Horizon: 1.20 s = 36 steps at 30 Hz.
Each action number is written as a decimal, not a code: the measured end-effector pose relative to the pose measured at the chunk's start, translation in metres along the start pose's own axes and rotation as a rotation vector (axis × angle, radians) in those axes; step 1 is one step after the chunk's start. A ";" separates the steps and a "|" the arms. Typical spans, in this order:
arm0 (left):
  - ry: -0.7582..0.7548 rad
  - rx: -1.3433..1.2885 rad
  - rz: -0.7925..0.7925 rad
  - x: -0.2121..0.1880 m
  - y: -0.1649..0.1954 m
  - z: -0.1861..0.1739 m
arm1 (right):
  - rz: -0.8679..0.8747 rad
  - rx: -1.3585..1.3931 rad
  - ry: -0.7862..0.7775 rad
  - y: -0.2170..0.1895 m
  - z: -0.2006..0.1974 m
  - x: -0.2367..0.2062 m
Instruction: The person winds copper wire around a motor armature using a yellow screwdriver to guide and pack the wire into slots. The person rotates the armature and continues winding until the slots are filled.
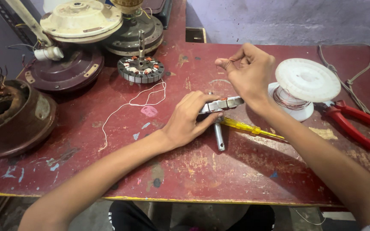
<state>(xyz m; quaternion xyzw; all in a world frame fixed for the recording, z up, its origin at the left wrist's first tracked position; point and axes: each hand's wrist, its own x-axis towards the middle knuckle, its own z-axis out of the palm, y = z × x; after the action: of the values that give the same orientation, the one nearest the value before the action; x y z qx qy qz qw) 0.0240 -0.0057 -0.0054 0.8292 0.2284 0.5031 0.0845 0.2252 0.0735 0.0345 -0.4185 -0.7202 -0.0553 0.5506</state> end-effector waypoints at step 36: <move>-0.001 0.013 0.022 -0.004 -0.008 0.003 | -0.622 -0.249 -0.365 0.024 -0.070 -0.054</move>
<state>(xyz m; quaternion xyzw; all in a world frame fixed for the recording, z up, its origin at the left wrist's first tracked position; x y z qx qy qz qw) 0.0225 0.0000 -0.0132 0.8323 0.2225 0.5023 0.0738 0.2956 0.0219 0.0072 -0.2462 -0.8869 -0.2313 0.3150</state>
